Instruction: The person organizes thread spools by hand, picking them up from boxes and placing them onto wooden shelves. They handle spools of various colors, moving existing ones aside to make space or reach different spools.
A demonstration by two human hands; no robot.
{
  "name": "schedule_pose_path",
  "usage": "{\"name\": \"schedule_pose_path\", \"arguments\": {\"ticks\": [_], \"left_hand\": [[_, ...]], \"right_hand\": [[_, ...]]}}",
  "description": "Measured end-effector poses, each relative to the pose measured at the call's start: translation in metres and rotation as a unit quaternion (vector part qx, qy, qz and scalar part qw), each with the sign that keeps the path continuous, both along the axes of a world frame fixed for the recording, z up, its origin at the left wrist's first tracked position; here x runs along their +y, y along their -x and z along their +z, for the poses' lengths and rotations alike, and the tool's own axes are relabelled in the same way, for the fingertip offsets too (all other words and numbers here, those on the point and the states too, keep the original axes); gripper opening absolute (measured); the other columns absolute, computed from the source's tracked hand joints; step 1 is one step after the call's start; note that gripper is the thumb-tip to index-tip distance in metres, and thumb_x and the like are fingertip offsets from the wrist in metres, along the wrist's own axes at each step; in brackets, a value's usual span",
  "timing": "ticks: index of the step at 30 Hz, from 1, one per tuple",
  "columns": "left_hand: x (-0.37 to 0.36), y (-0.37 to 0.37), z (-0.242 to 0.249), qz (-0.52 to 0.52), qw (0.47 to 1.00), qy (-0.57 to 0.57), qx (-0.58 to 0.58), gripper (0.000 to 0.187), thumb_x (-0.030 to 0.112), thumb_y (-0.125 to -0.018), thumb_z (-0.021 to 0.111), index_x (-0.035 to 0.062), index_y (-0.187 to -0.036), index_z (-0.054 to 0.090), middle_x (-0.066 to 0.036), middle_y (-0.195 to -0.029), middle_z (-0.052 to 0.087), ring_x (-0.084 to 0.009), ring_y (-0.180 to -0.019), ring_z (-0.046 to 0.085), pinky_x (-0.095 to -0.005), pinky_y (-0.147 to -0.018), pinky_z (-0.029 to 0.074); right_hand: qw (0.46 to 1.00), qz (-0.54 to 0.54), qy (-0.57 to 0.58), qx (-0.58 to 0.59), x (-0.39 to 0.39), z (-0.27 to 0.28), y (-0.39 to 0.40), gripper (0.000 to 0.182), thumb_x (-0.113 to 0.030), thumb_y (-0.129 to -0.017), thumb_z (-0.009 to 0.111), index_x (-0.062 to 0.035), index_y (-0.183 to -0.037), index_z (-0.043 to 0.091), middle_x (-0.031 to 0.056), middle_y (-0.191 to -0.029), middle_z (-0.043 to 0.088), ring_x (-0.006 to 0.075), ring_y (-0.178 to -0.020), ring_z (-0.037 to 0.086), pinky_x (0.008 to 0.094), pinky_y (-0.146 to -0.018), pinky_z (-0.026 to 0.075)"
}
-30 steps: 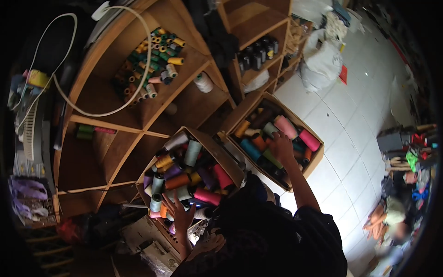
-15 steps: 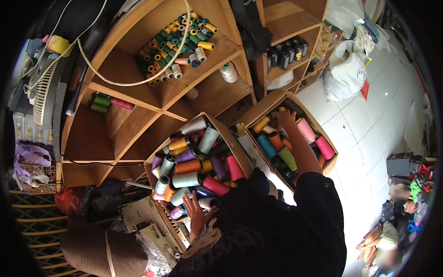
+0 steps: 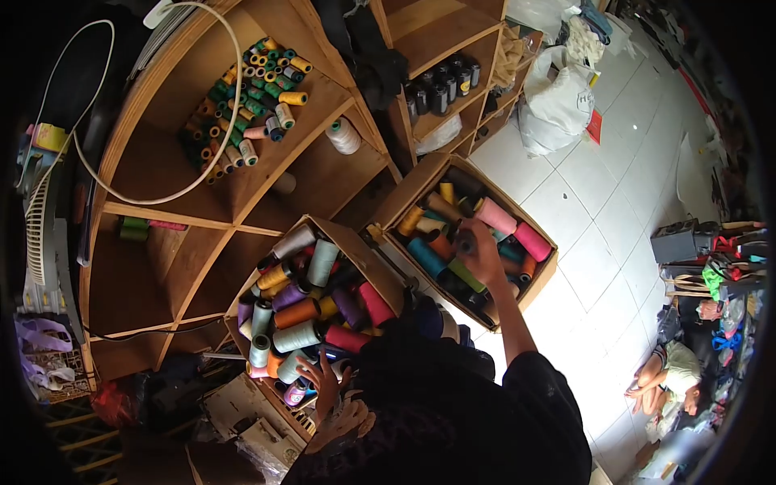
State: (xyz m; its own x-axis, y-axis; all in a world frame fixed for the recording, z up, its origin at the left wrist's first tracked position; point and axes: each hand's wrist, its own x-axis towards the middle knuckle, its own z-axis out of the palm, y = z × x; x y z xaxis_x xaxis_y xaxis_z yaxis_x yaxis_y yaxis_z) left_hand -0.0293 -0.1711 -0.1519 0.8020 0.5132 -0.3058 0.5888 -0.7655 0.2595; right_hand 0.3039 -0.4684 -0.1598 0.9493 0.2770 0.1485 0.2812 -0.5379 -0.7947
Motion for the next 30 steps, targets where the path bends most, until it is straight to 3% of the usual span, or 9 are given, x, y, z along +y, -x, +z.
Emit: {"name": "schedule_pose_path", "arguments": {"ticks": [2, 5, 8, 11, 15, 22, 24, 27, 30], "left_hand": [[-0.002, -0.012, 0.014, 0.008, 0.999, 0.02, 0.025, 0.088, 0.042, -0.079, 0.072, 0.0179, -0.149, 0.024, -0.034, -0.149, -0.018, -0.0655, -0.131, -0.013, -0.0738, -0.099, 0.024], [-0.002, -0.03, 0.042, 0.017, 0.995, 0.066, 0.071, 0.085, 0.044, -0.08, 0.07, 0.017, -0.148, 0.026, -0.034, -0.149, -0.019, -0.0654, -0.131, -0.013, -0.0732, -0.099, 0.024], [0.003, -0.025, 0.038, -0.015, 0.996, 0.047, 0.072, 0.082, 0.044, -0.081, 0.07, 0.017, -0.147, 0.029, -0.033, -0.15, -0.019, -0.0641, -0.132, -0.013, -0.0722, -0.099, 0.024], [0.001, -0.03, 0.054, -0.001, 0.995, 0.066, 0.079, 0.074, 0.044, -0.082, 0.069, 0.0167, -0.142, 0.037, -0.032, -0.152, -0.014, -0.0584, -0.137, -0.008, -0.0702, -0.102, 0.023], [0.005, -0.024, 0.071, -0.035, 0.999, 0.036, -0.013, 0.067, 0.045, -0.083, 0.068, 0.0149, -0.138, 0.043, -0.036, -0.15, 0.01, -0.052, -0.139, 0.013, -0.0608, -0.104, 0.029], [-0.011, -0.097, 0.157, 0.019, 0.901, 0.322, -0.29, 0.09, 0.032, -0.079, 0.078, 0.0078, -0.146, 0.024, -0.025, -0.147, 0.028, -0.0354, -0.138, 0.031, -0.0425, -0.109, 0.033], [-0.014, -0.108, 0.16, -0.003, 0.886, 0.343, -0.311, 0.094, 0.035, -0.074, 0.08, 0.0094, -0.146, 0.024, -0.025, -0.142, 0.036, -0.0361, -0.132, 0.04, -0.041, -0.108, 0.036], [-0.012, -0.102, 0.171, 0.082, 0.896, 0.362, -0.244, 0.09, 0.033, -0.073, 0.08, 0.0086, -0.144, 0.03, -0.024, -0.127, 0.053, -0.0343, -0.117, 0.056, -0.0394, -0.098, 0.045], [-0.013, -0.086, 0.151, 0.009, 0.911, 0.361, -0.199, 0.077, 0.032, -0.074, 0.078, 0.0073, -0.137, 0.042, -0.021, -0.109, 0.063, -0.0329, -0.1, 0.065, -0.0378, -0.09, 0.049]], "right_hand": [[0.965, -0.109, -0.169, 0.169, 0.002, 0.003, 0.016, 0.027, -0.005, -0.082, 0.068, -0.0056, -0.107, 0.056, 0.014, -0.113, 0.061, 0.0296, -0.111, 0.058, 0.0382, -0.094, 0.046], [0.883, -0.148, -0.396, 0.203, 0.013, 0.009, 0.026, 0.019, -0.017, -0.09, 0.064, -0.008, -0.103, 0.054, 0.01, -0.093, 0.062, 0.022, -0.087, 0.063, 0.0338, -0.082, 0.05], [0.73, -0.109, -0.594, 0.321, 0.034, 0.031, 0.03, 0.035, -0.041, -0.094, 0.056, -0.0104, -0.109, 0.053, 0.0098, -0.083, 0.057, 0.0243, -0.073, 0.059, 0.0378, -0.075, 0.049], [0.651, -0.032, -0.629, 0.424, 0.055, 0.049, 0.023, 0.051, -0.059, -0.095, 0.043, -0.0107, -0.111, 0.05, 0.0087, -0.076, 0.052, 0.0231, -0.068, 0.055, 0.039, -0.069, 0.048], [0.607, 0.104, -0.618, 0.489, 0.094, 0.073, 0.018, 0.063, -0.065, -0.095, 0.028, -0.0083, -0.112, 0.049, 0.0118, -0.085, 0.056, 0.0254, -0.074, 0.059, 0.0392, -0.071, 0.05], [0.666, 0.33, -0.486, 0.461, 0.18, 0.116, 0.068, 0.035, -0.029, -0.093, 0.06, -0.0041, -0.113, 0.047, 0.0124, -0.097, 0.058, 0.0219, -0.091, 0.061, 0.0374, -0.085, 0.049], [0.715, 0.426, -0.408, 0.374, 0.195, 0.129, 0.087, 0.028, -0.023, -0.094, 0.056, -0.0034, -0.111, 0.047, 0.0112, -0.097, 0.057, 0.0198, -0.091, 0.059, 0.0352, -0.087, 0.046], [0.741, 0.443, -0.4, 0.307, 0.207, 0.132, 0.1, 0.015, -0.013, -0.096, 0.051, -0.0035, -0.107, 0.047, 0.006, -0.086, 0.055, 0.0163, -0.079, 0.055, 0.0339, -0.078, 0.046], [0.659, 0.319, -0.513, 0.449, 0.203, 0.137, 0.093, 0.009, -0.013, -0.097, 0.05, -0.0055, -0.102, 0.047, 0.0009, -0.073, 0.047, 0.0123, -0.065, 0.048, 0.0317, -0.064, 0.044]]}}
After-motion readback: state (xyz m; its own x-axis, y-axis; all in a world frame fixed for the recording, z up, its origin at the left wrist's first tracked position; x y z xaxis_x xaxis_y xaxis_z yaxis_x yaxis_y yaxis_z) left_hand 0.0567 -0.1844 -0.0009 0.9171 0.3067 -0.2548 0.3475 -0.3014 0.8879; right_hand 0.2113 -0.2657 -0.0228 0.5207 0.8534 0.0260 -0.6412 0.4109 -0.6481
